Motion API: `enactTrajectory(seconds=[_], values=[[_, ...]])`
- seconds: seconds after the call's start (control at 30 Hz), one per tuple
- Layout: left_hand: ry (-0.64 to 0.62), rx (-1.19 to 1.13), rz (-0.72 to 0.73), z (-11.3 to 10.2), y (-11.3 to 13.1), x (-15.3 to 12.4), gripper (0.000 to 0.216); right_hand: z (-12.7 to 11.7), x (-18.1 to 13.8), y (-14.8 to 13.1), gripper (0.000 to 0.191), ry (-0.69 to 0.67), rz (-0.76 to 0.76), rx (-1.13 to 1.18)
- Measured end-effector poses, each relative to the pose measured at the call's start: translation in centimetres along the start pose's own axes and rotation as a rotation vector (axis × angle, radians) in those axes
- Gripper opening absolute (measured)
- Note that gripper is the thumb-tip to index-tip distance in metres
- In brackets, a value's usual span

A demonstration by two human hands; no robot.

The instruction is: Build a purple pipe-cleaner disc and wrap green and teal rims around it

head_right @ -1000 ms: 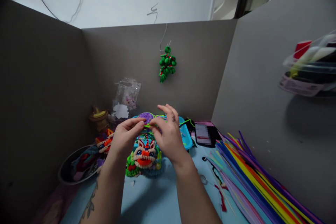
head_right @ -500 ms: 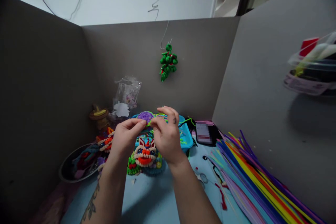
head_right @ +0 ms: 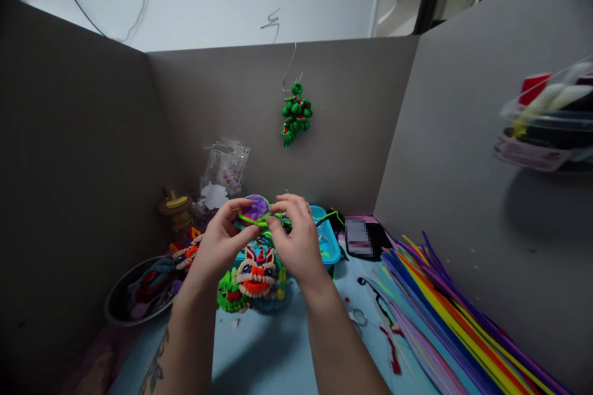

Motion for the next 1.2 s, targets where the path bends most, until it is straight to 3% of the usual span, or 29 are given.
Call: enactTrajectory(seconds=[0.13, 0.23, 0.3, 0.47, 0.67, 0.8, 1.03, 1.2], values=[[-0.187, 0.001, -0.011, 0.5, 0.9, -0.9, 0.055, 0.3, -0.2, 2.7, 0.036, -0.019, 0.400, 0.329], [-0.315, -0.054, -0.057, 0.7, 1.1, -1.5, 0.064, 1.5, -0.9, 3.5, 0.052, -0.230, 0.700, 0.690], [-0.326, -0.094, -0.062, 0.7, 1.0, -1.4, 0.068, 1.8, -1.1, 3.3, 0.056, -0.312, 0.806, 0.851], [-0.176, -0.207, -0.066, -0.1, -0.2, -0.3, 0.077, 1.6, -0.7, 3.2, 0.053, -0.264, 0.836, 1.005], [-0.237, -0.355, -0.214, 0.3, -1.3, -0.2, 0.076, 1.4, -0.6, 3.8, 0.051, -0.235, 0.814, 1.022], [-0.122, -0.370, -0.243, 0.1, -1.5, 0.2, 0.074, 1.6, -0.8, 3.5, 0.050, -0.288, 0.810, 0.985], [-0.042, -0.365, -0.203, 0.2, -1.8, 0.3, 0.080, 2.5, -1.1, 3.0, 0.038, -0.206, 0.847, 1.035], [-0.078, -0.408, -0.162, 0.3, -1.5, 0.2, 0.081, 3.5, -1.7, 2.3, 0.036, -0.287, 0.970, 1.144]])
Point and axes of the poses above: each hand's wrist, its own x-axis towards the middle knuckle, its own z-axis out of the palm, y = z × x, the point moved 5 cm from there along x, towards the middle knuckle, and after that the axes turned 6 degrees about y, right-handed, at the moved point
